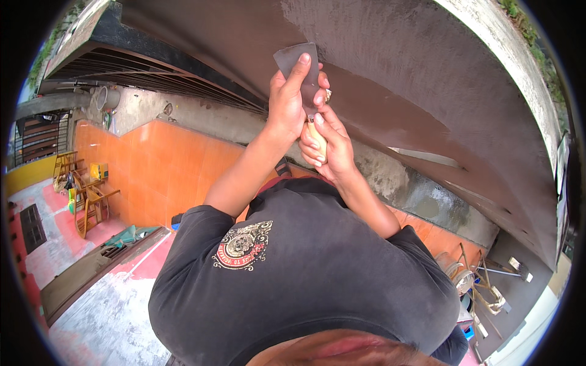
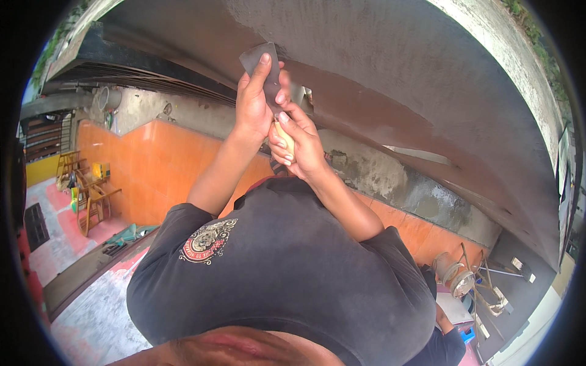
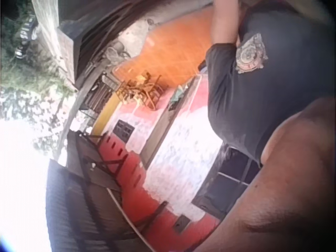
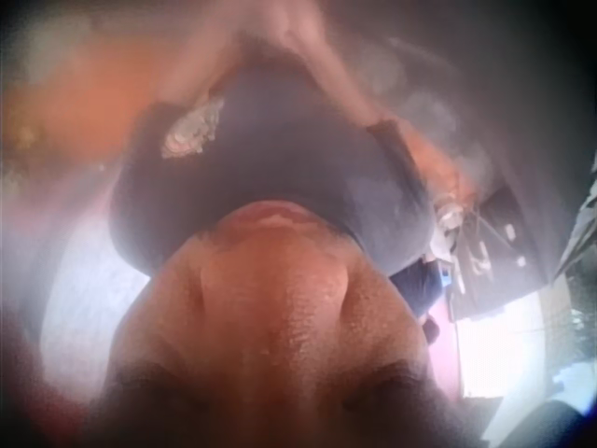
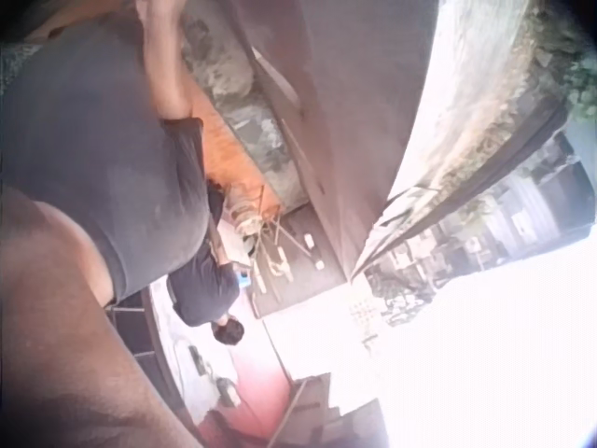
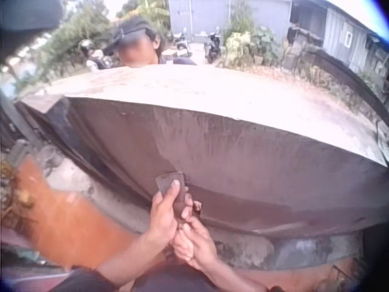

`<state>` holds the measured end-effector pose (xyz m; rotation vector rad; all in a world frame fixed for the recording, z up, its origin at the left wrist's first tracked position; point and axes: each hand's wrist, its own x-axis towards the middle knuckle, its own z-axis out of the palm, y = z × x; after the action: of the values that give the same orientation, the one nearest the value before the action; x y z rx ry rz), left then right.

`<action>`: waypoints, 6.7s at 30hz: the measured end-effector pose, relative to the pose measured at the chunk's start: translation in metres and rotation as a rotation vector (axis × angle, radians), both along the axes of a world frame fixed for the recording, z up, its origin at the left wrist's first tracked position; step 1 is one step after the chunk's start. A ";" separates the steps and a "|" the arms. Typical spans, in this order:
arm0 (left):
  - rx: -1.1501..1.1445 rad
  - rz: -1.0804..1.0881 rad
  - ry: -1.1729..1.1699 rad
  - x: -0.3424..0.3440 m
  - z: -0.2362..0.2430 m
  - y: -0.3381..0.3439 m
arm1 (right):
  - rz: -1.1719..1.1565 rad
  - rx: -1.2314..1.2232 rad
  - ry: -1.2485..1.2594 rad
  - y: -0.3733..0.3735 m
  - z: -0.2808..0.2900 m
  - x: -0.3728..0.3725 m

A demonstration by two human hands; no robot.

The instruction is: The person uses a trowel and a hawk to apply and smooth plaster onto a curved wall section. They repeatedly scoop plaster from the hawk and spread it across the surface, working in sections to create a smooth finish.

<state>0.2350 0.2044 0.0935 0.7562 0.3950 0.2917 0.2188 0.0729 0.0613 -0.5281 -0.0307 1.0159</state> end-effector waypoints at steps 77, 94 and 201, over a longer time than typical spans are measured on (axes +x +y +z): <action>0.157 -0.176 -0.204 0.010 -0.005 0.018 | -0.187 0.153 -0.032 0.027 -0.036 -0.004; 0.136 -0.349 -0.211 -0.017 -0.021 0.023 | -0.008 0.031 -0.343 -0.026 -0.014 0.003; 1.637 0.584 -0.626 -0.056 -0.081 -0.009 | 0.024 -0.045 -0.028 -0.062 -0.005 -0.061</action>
<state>0.1786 0.1952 0.0123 2.0447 -0.3599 1.4489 0.1574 0.0112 0.0560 -0.5841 -0.0397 1.0345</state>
